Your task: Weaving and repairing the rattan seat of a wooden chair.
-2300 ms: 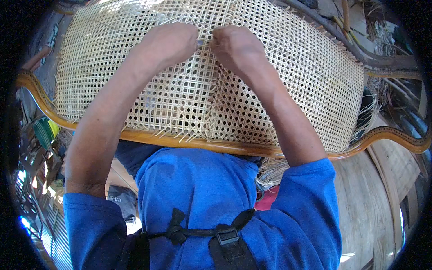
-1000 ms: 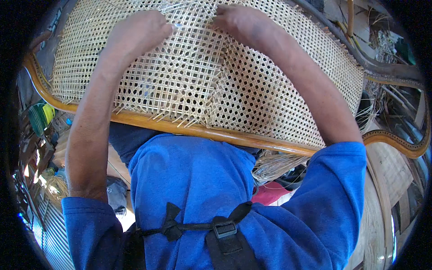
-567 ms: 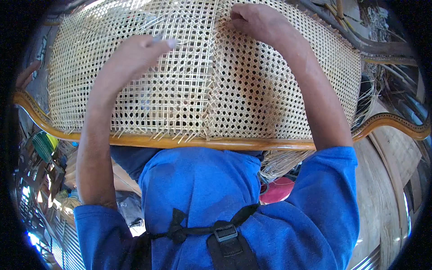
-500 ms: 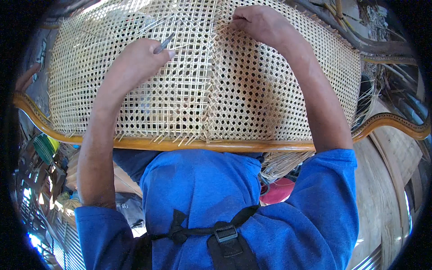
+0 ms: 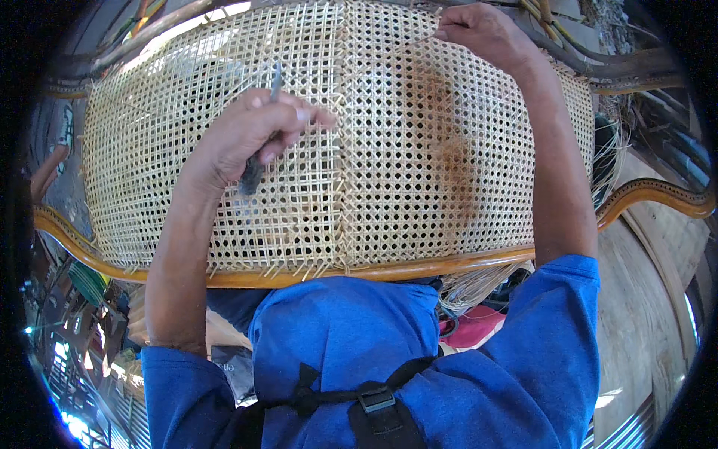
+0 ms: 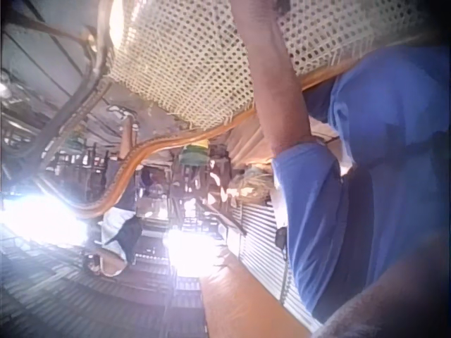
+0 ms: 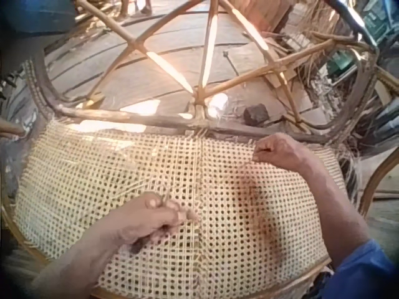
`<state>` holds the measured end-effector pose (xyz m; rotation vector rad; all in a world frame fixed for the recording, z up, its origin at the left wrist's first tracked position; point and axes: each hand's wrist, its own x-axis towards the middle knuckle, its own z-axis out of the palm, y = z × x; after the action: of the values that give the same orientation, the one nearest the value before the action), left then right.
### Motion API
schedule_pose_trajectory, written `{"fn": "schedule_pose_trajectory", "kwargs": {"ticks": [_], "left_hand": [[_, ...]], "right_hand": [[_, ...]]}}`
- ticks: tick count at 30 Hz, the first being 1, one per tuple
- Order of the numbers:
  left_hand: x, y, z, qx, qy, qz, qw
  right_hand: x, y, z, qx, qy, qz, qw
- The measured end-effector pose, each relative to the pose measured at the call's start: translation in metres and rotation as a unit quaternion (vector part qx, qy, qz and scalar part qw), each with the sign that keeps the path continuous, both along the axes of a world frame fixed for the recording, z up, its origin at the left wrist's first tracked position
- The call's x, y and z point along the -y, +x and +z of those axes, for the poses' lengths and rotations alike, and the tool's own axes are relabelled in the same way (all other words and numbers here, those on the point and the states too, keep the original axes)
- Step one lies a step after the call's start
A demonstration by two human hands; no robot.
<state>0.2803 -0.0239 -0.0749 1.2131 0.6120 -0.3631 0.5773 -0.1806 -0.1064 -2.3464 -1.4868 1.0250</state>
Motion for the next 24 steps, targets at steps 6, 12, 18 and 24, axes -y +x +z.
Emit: {"fn": "schedule_pose_trajectory", "kwargs": {"ticks": [6,12,18,24], "left_hand": [[-0.020,-0.120,0.041,-0.168,0.218,-0.136,0.952],[0.008,-0.198,0.070,-0.165,0.072,0.052,0.982],[0.011,-0.211,0.067,-0.143,0.032,0.128,0.981],[0.014,-0.217,0.066,-0.107,0.007,0.159,0.981]], "right_hand": [[-0.031,-0.068,-0.007,-0.059,0.020,0.125,0.990],[-0.032,-0.096,-0.007,-0.005,0.092,0.095,0.991],[-0.024,-0.110,0.000,-0.047,0.041,-0.054,0.997],[-0.026,-0.145,0.027,-0.136,-0.052,-0.346,0.927]]}}
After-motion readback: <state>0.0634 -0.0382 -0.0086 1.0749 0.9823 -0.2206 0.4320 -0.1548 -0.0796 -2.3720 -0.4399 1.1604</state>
